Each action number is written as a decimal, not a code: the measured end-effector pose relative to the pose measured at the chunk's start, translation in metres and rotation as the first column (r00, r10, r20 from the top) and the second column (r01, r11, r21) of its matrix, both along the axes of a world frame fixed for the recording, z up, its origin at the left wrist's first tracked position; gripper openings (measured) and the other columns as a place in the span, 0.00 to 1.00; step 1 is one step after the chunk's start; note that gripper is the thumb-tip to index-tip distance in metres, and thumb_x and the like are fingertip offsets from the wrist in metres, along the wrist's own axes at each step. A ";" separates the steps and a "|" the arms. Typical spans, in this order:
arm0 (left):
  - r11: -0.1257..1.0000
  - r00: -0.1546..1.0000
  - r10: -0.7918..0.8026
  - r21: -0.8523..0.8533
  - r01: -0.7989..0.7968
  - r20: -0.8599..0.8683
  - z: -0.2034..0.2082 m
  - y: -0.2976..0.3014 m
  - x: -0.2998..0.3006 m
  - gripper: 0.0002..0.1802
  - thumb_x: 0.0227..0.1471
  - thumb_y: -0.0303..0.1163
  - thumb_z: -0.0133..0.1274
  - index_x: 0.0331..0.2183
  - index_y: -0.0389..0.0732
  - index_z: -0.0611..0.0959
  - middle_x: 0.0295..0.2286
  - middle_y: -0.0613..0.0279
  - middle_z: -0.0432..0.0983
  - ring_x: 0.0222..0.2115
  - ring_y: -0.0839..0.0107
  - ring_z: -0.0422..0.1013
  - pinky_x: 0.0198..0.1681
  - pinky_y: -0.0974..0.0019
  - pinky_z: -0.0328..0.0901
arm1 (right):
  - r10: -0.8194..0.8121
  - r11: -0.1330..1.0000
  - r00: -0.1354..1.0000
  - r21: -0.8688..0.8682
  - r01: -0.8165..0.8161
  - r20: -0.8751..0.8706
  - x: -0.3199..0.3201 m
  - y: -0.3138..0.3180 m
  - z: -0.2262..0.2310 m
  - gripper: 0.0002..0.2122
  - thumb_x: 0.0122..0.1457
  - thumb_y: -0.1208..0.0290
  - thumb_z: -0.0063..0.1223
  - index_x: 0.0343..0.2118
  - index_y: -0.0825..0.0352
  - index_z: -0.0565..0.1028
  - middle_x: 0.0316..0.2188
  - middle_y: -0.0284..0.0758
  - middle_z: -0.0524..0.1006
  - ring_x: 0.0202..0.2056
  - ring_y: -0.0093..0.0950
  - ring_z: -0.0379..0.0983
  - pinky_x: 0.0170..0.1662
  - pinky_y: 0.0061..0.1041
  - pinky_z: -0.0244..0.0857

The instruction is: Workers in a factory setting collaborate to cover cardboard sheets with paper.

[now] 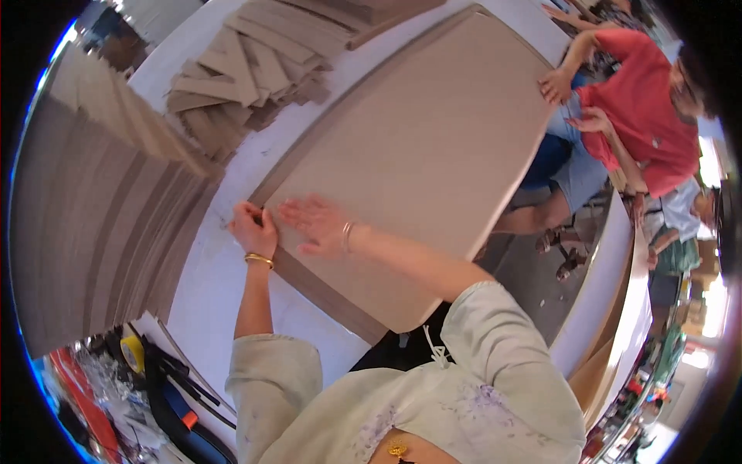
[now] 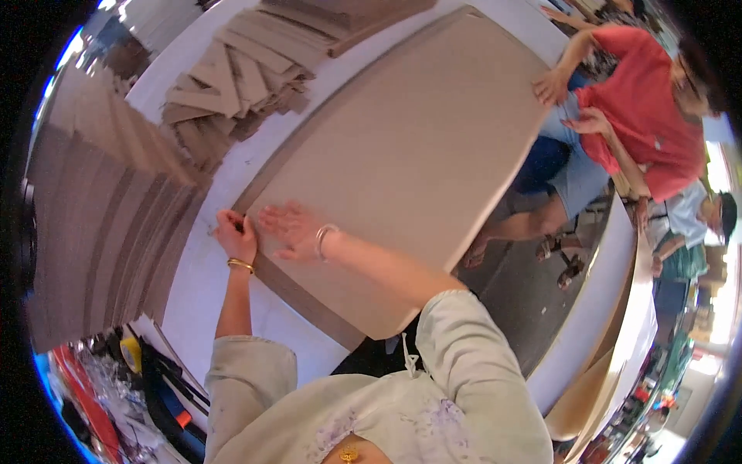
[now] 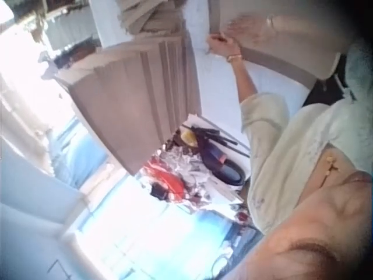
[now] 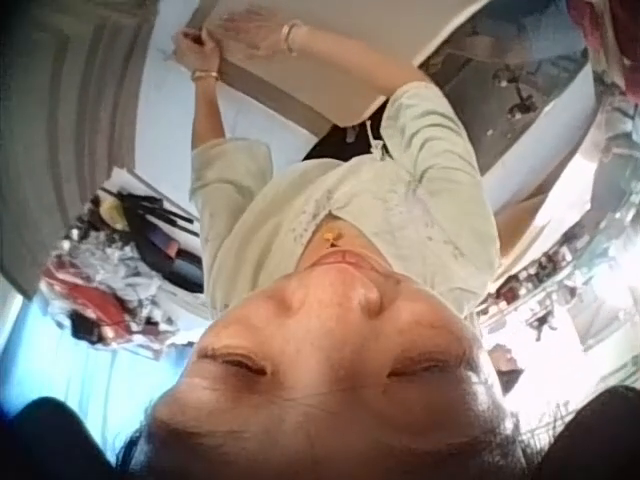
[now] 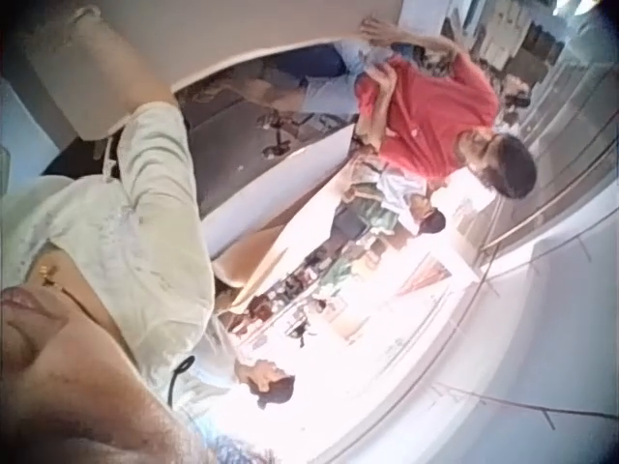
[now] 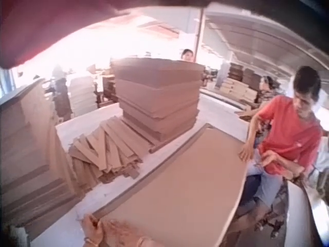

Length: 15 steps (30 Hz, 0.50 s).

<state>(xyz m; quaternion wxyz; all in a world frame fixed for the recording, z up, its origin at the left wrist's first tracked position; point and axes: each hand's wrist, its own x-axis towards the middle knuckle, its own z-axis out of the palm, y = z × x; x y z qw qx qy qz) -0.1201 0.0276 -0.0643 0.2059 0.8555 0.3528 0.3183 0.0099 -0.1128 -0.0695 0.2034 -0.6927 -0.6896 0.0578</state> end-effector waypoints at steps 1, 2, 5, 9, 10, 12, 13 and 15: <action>0.999 0.999 0.038 -0.037 -0.039 -0.020 -0.003 0.000 -0.003 0.14 0.37 0.26 0.55 0.28 0.43 0.66 0.21 0.67 0.65 0.24 0.67 0.64 0.38 0.61 0.52 | 0.062 0.998 0.993 0.021 -0.064 0.099 0.023 -0.007 -0.004 0.36 0.50 0.47 0.43 0.59 0.63 0.50 0.60 0.35 0.49 0.61 0.30 0.42 0.62 0.34 0.32; 0.999 0.999 0.032 -0.042 -0.033 -0.022 -0.002 0.000 -0.008 0.14 0.37 0.26 0.55 0.28 0.43 0.66 0.21 0.67 0.65 0.24 0.67 0.64 0.38 0.61 0.52 | -0.055 0.992 0.995 -0.110 0.063 0.078 0.047 -0.017 0.006 0.35 0.51 0.49 0.43 0.58 0.63 0.51 0.60 0.36 0.50 0.61 0.31 0.43 0.62 0.33 0.34; 0.999 0.998 0.028 -0.015 -0.028 -0.049 0.009 -0.001 -0.001 0.15 0.38 0.26 0.55 0.29 0.42 0.66 0.22 0.67 0.66 0.26 0.68 0.65 0.39 0.60 0.52 | -0.437 0.869 0.860 -0.122 0.479 0.264 0.156 -0.077 0.012 0.32 0.52 0.53 0.39 0.57 0.65 0.54 0.58 0.36 0.53 0.59 0.31 0.48 0.60 0.35 0.39; 0.997 0.998 0.032 -0.065 -0.036 -0.056 0.008 -0.001 -0.002 0.14 0.39 0.27 0.55 0.29 0.42 0.66 0.22 0.67 0.66 0.25 0.67 0.65 0.39 0.60 0.53 | -0.769 0.494 0.539 -0.217 0.842 0.343 0.232 -0.174 0.034 0.32 0.57 0.51 0.30 0.59 0.67 0.46 0.61 0.38 0.46 0.62 0.31 0.37 0.62 0.35 0.33; 0.997 0.998 0.029 -0.073 -0.032 -0.048 0.007 -0.002 -0.004 0.14 0.39 0.27 0.55 0.29 0.42 0.66 0.22 0.67 0.66 0.25 0.68 0.65 0.39 0.60 0.53 | -0.768 0.493 0.540 -0.220 0.841 0.344 0.228 -0.176 0.043 0.32 0.57 0.51 0.30 0.59 0.67 0.46 0.61 0.38 0.46 0.62 0.31 0.37 0.62 0.35 0.33; 0.996 0.999 0.024 -0.087 -0.027 -0.039 0.007 -0.004 -0.005 0.14 0.40 0.27 0.55 0.29 0.42 0.66 0.22 0.67 0.66 0.25 0.68 0.65 0.39 0.60 0.53 | -0.814 0.373 0.438 -0.234 0.898 0.381 0.216 -0.182 0.054 0.33 0.57 0.49 0.29 0.59 0.68 0.44 0.62 0.38 0.43 0.63 0.31 0.36 0.62 0.34 0.33; 0.998 0.998 0.031 -0.056 -0.034 -0.046 0.008 -0.005 -0.003 0.14 0.40 0.28 0.55 0.29 0.42 0.66 0.21 0.67 0.66 0.24 0.68 0.65 0.39 0.61 0.53 | -0.813 0.369 0.435 -0.236 0.899 0.386 0.213 -0.185 0.051 0.33 0.57 0.49 0.29 0.59 0.68 0.44 0.62 0.38 0.43 0.63 0.31 0.36 0.62 0.34 0.33; 0.999 0.998 0.036 -0.026 -0.037 -0.051 0.009 -0.007 -0.003 0.14 0.40 0.28 0.55 0.29 0.43 0.66 0.21 0.68 0.66 0.24 0.68 0.65 0.39 0.61 0.53 | -0.866 0.295 0.336 -0.165 0.941 0.369 0.205 -0.187 0.043 0.34 0.57 0.48 0.28 0.60 0.68 0.43 0.62 0.40 0.42 0.63 0.32 0.35 0.62 0.34 0.33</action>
